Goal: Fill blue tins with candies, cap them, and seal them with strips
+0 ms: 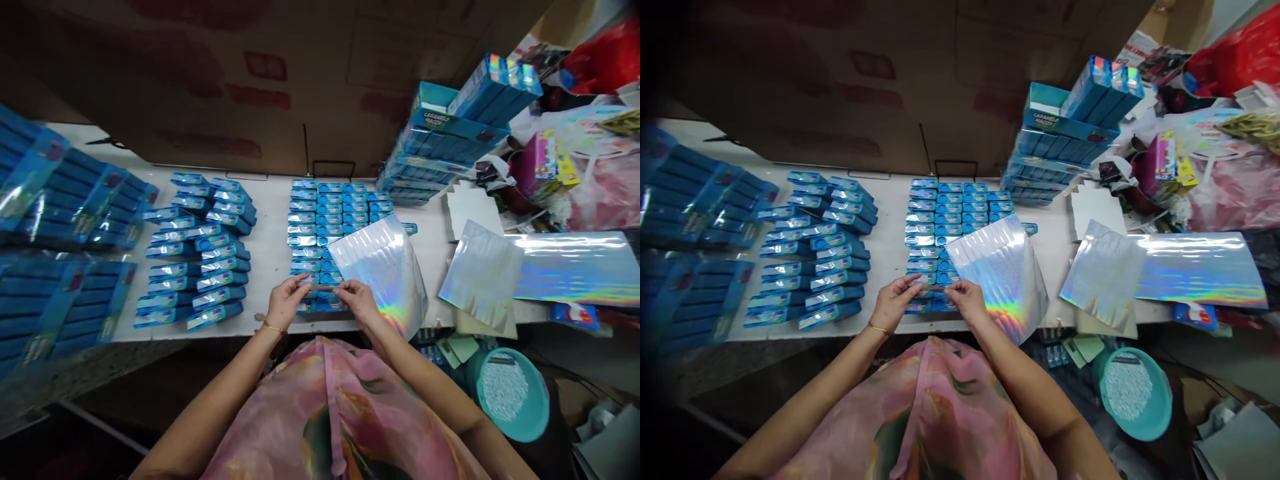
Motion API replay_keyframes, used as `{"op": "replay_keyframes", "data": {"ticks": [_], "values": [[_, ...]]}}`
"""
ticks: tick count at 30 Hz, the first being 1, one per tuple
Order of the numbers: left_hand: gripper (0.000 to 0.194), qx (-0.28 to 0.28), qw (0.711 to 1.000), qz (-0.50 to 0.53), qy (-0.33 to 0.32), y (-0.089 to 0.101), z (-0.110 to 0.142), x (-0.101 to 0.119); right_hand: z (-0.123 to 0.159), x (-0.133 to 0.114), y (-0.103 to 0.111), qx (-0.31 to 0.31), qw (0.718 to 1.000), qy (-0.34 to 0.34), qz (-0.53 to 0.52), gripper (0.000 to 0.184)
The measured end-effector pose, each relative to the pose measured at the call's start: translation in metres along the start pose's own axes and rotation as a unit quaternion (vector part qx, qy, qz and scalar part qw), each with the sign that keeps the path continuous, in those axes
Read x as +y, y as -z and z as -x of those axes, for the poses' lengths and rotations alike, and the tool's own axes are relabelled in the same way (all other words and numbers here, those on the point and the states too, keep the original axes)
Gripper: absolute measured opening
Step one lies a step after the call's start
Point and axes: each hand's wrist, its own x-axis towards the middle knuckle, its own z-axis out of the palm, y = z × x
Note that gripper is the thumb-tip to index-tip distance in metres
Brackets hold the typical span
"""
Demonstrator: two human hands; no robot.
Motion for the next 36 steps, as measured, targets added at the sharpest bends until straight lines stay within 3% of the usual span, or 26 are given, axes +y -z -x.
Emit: {"op": "replay_keyframes", "data": {"ticks": [3, 6, 11, 17, 21, 25, 28, 30, 33, 36], "values": [[0.050, 0.045, 0.998, -0.043, -0.019, 0.032, 0.008, -0.016, -0.006, 0.023, -0.035, 0.012, 0.998, 0.038, 0.042, 0.017], [0.049, 0.086, 0.992, -0.088, -0.039, 0.049, 0.007, -0.027, -0.014, 0.037, -0.056, 0.021, 0.992, 0.058, 0.107, 0.016], [0.045, 0.115, 0.980, -0.150, -0.060, 0.057, -0.003, -0.038, -0.025, 0.044, -0.069, 0.045, 0.970, 0.084, 0.224, 0.016], [0.046, 0.107, 0.986, -0.125, -0.032, 0.059, -0.014, -0.054, -0.030, 0.043, -0.077, 0.067, 0.924, 0.107, 0.361, 0.014], [0.045, 0.106, 0.988, -0.111, -0.018, 0.055, -0.018, -0.061, -0.026, 0.034, -0.077, 0.052, 0.861, 0.116, 0.492, 0.016], [0.035, 0.117, 0.976, -0.178, -0.040, 0.055, -0.016, -0.065, -0.012, 0.026, -0.069, -0.003, 0.769, 0.164, 0.618, 0.029], [0.031, 0.068, 0.959, -0.257, -0.098, 0.060, -0.010, -0.068, -0.004, 0.025, -0.066, -0.095, 0.697, 0.209, 0.680, 0.039], [0.033, 0.024, 0.945, -0.304, -0.116, 0.062, -0.007, -0.065, -0.003, 0.026, -0.065, -0.114, 0.674, 0.206, 0.700, 0.044], [0.034, 0.048, 0.922, -0.360, -0.135, 0.057, -0.008, -0.047, -0.009, 0.023, -0.055, -0.138, 0.683, 0.206, 0.687, 0.041], [0.032, 0.063, 0.896, -0.386, -0.209, 0.028, -0.024, -0.015, -0.019, 0.015, -0.022, -0.109, 0.736, 0.221, 0.631, 0.037]]}}
